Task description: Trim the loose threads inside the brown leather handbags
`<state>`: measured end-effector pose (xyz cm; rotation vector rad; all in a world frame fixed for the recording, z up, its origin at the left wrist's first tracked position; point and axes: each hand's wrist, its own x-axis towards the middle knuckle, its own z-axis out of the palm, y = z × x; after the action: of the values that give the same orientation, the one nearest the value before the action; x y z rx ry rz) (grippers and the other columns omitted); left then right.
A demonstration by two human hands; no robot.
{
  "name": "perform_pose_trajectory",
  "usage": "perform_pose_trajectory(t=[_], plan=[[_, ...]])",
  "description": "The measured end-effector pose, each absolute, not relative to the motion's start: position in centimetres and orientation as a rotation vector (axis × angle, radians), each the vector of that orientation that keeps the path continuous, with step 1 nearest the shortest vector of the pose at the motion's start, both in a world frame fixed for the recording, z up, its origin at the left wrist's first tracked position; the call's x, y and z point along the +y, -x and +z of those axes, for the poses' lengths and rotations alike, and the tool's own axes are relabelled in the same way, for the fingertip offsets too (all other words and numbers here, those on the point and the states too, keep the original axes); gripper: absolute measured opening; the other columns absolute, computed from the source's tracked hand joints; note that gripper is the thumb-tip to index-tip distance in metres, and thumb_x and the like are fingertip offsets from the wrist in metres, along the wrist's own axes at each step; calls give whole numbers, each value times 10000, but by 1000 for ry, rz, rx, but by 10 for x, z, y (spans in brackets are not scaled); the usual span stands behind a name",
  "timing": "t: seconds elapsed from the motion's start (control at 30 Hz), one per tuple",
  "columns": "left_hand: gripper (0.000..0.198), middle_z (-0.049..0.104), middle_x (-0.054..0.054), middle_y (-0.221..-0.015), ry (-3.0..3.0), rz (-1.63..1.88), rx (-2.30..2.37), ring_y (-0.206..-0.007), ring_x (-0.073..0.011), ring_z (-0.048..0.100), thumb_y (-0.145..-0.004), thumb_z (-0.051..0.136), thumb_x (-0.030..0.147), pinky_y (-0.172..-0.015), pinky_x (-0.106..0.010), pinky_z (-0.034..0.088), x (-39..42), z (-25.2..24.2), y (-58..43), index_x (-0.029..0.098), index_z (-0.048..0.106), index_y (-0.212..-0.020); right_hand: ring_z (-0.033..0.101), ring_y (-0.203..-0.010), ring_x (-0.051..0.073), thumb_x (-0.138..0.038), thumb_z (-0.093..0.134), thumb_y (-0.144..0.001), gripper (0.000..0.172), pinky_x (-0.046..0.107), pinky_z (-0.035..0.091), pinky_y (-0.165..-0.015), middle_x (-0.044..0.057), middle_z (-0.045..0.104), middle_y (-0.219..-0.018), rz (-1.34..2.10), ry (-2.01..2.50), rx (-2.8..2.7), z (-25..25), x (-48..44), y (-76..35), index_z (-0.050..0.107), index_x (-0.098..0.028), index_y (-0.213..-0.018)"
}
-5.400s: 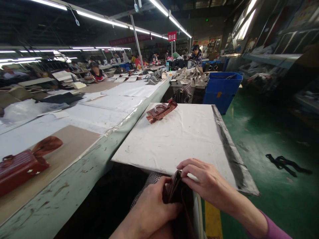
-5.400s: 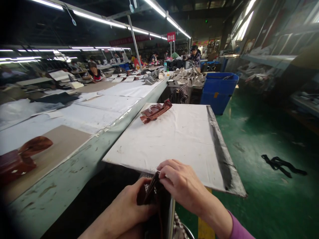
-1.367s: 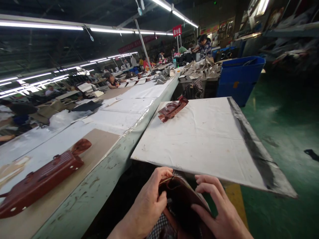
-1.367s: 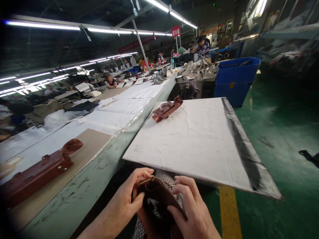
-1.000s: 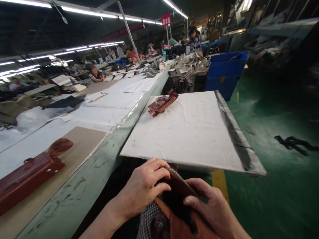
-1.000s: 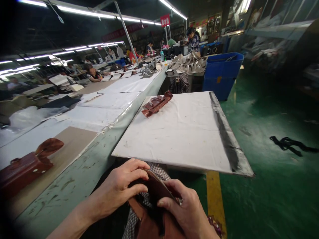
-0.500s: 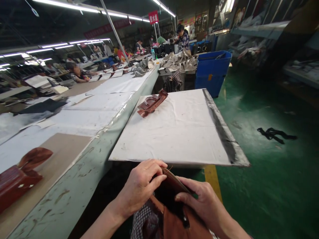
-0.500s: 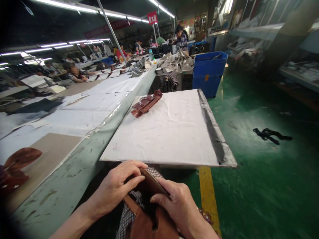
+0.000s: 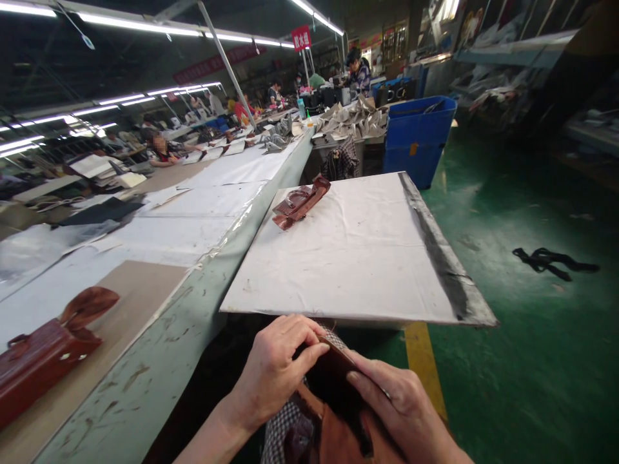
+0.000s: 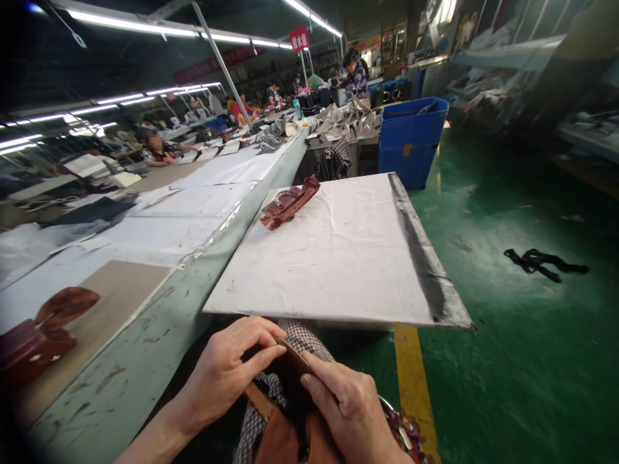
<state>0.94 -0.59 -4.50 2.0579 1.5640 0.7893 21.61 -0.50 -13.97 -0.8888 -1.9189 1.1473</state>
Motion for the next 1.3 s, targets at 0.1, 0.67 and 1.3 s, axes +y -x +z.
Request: perform_pose_trajectory(t=[0.1, 0.67, 1.3], plan=[[155, 687, 0, -872, -2128, 794, 1575, -828, -151, 623, -878, 625, 114, -768, -286, 457, -10, -47, -8, 181, 599, -740, 713, -957, 172, -234, 463, -974, 346, 235, 561, -833, 30, 729, -1122, 1136, 869, -2005, -133, -4, -219, 602, -231, -1291], [209, 648, -52, -1165, -2133, 674, 1561, -1022, -160, 647, -854, 558, 10, -895, -263, 517, -25, -32, -6, 195, 651, -881, 737, -720, 176, -174, 372, -974, 336, 220, 557, -665, 57, 768, -913, 841, 785, -2290, -103, 19, -186, 621, -211, -1197], [191, 671, -109, -1072, -2488, 705, 1343, -977, -163, 651, -907, 477, 2, -886, -264, 550, -15, -40, 1, 120, 613, -971, 733, -792, 217, -127, 384, -946, 436, 277, 541, -653, 65, 750, -996, 846, 816, -2388, -113, 21, -185, 464, -194, -1369]])
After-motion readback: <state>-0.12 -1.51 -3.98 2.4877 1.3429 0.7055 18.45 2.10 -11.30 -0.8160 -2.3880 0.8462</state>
